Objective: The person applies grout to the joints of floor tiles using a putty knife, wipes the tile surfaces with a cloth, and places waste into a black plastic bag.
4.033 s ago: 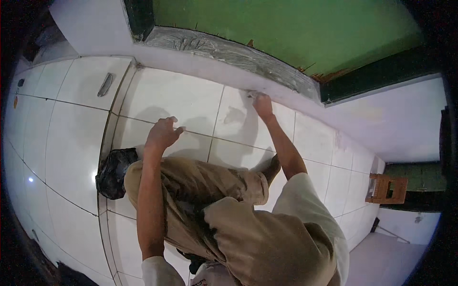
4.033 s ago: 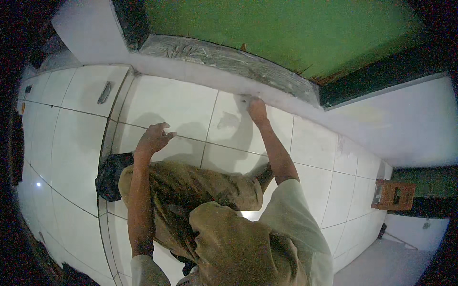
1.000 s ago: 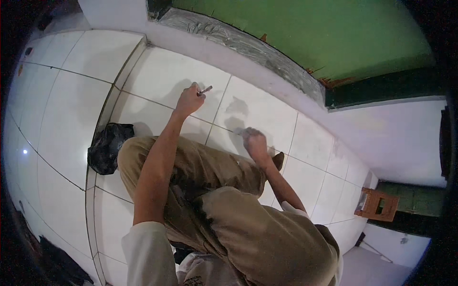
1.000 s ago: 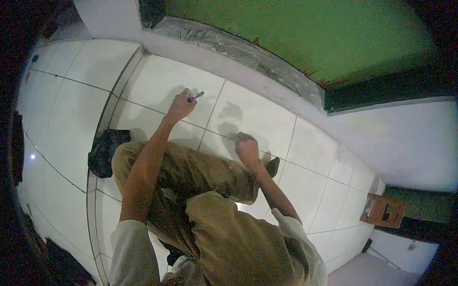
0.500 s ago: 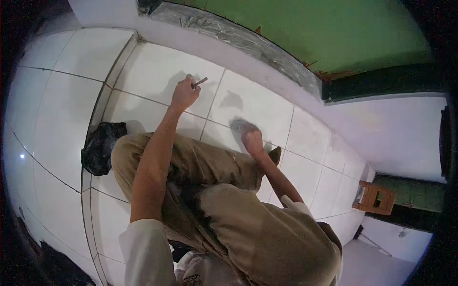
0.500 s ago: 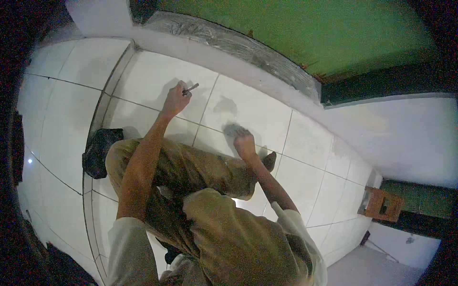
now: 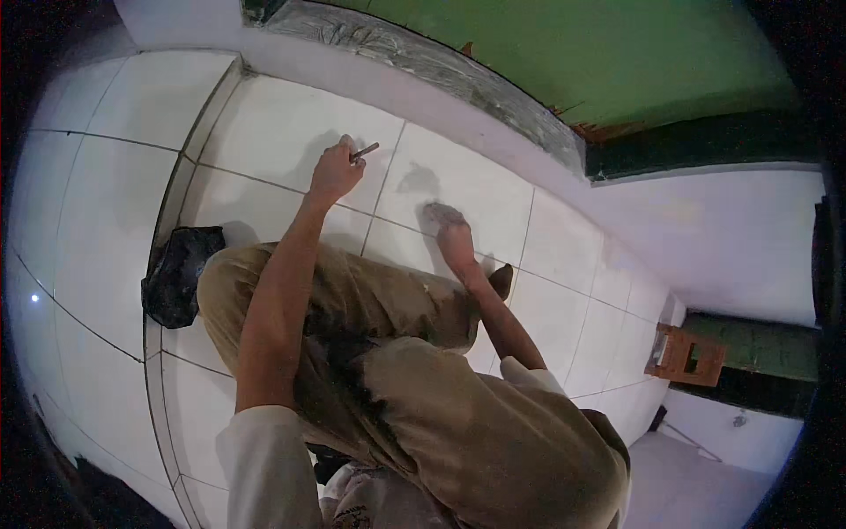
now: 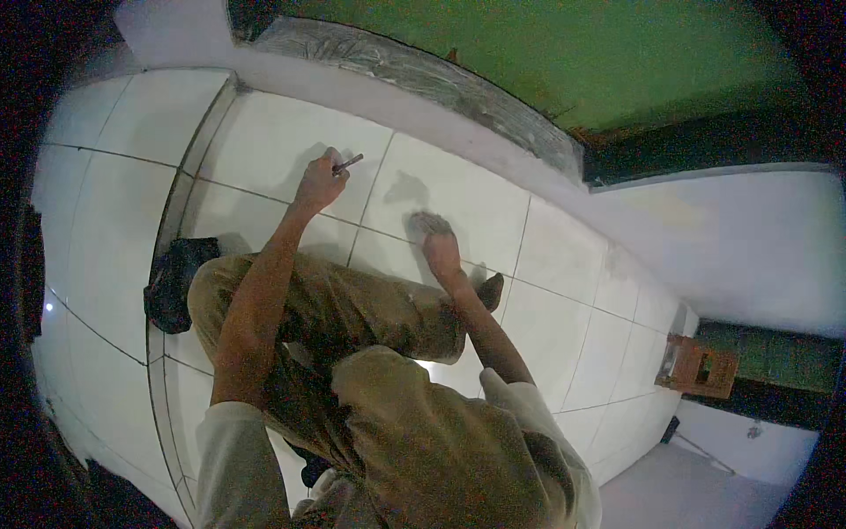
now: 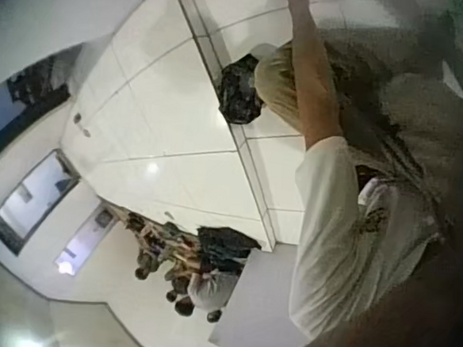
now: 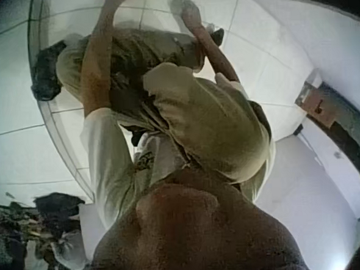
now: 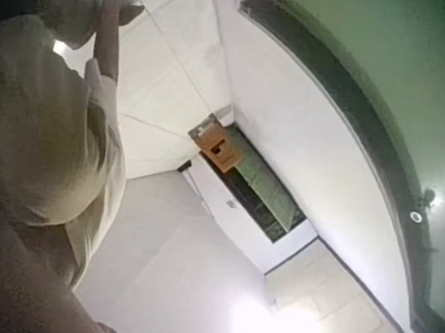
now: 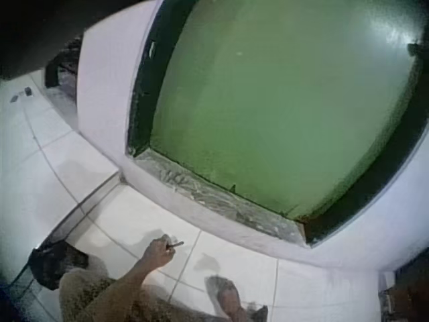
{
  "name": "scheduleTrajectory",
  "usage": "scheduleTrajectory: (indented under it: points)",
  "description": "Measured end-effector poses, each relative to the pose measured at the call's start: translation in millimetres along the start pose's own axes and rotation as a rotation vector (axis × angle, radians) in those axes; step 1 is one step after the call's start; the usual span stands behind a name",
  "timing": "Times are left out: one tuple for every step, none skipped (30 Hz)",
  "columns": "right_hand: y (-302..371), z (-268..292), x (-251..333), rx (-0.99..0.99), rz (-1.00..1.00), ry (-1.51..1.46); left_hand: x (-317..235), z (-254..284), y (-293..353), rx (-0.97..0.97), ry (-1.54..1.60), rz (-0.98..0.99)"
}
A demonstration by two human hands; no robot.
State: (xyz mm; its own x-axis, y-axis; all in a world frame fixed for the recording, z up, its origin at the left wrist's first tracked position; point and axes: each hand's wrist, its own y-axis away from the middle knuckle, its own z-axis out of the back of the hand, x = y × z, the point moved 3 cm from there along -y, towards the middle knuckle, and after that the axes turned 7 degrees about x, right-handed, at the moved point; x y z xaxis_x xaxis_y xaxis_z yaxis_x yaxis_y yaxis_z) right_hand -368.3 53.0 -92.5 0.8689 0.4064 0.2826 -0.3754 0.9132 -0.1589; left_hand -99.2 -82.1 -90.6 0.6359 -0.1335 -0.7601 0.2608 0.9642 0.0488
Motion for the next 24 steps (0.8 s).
scheduleTrajectory:
  points:
    - [1, 1, -7, 0.039, -0.080, 0.017, -6, -2, 5, -0.054, 0.012, -0.045]
    - [0, -1, -9, 0.080, -0.152, 0.027, -5, 0, 8, -0.032, 0.031, -0.019]
    - [-2, 8, 0, 0.057, -0.167, 0.003, -2, 2, 9, -0.013, 0.048, 0.008]
    - [0, 14, 8, 0.035, -0.183, -0.022, 2, 5, 10, 0.006, 0.066, 0.036]
    - [12, 9, 9, 0.025, -0.108, 0.060, 5, 7, 7, -0.018, 0.034, 0.028]
    - [24, 5, 14, 0.015, -0.071, 0.007, 5, 9, 5, -0.019, 0.046, 0.038]
    - [34, 0, 19, 0.005, -0.033, -0.046, 4, 10, 5, -0.020, 0.059, 0.049]
    - [39, 2, 24, 0.003, 0.003, -0.093, 1, 8, 6, -0.019, 0.081, 0.063]
    - [39, 5, 25, 0.034, -0.028, -0.047, -1, 9, 7, -0.018, 0.093, 0.061]
    - [32, 2, 20, 0.010, -0.046, -0.039, -4, 8, 6, -0.012, 0.082, 0.050]
    - [19, 0, 11, -0.016, -0.064, -0.029, -6, 7, 4, -0.007, 0.071, 0.036]
    - [8, 0, 2, -0.043, -0.084, -0.021, -8, 5, 3, 0.000, 0.058, 0.022]
    - [-5, 1, -5, -0.012, -0.139, -0.034, -8, 2, 4, -0.041, 0.071, 0.016]
    - [-19, 4, -9, 0.018, -0.195, -0.049, -5, 0, 6, -0.049, 0.064, -0.012]
    - [-28, 7, -7, 0.045, -0.250, -0.067, 0, -1, 7, -0.058, 0.054, -0.040]
    - [-29, 12, 3, 0.015, -0.206, -0.071, 4, -1, 8, -0.067, 0.044, -0.068]
    - [-30, 17, 22, -0.014, -0.153, -0.084, 12, 2, 11, -0.073, 0.073, -0.097]
    - [-25, 24, 33, -0.048, -0.105, -0.081, 12, 1, 8, -0.101, 0.050, -0.111]
    - [-10, -2, 33, 0.008, -0.113, 0.026, 13, 1, 5, -0.130, 0.027, -0.124]
    - [-3, -11, 47, 0.053, 0.007, -0.007, 17, 0, 6, -0.156, 0.005, -0.126]
    - [-2, -12, 68, 0.083, 0.071, 0.057, 18, -1, 7, -0.145, 0.010, -0.108]
    - [-3, -10, 85, 0.113, 0.136, 0.120, 19, 0, 9, -0.149, 0.012, -0.107]
    - [0, -17, 75, 0.080, 0.080, 0.136, 15, -3, 9, -0.147, 0.022, -0.119]
    - [0, -28, 55, 0.041, 0.020, 0.155, 6, -5, 8, -0.143, 0.030, -0.138]
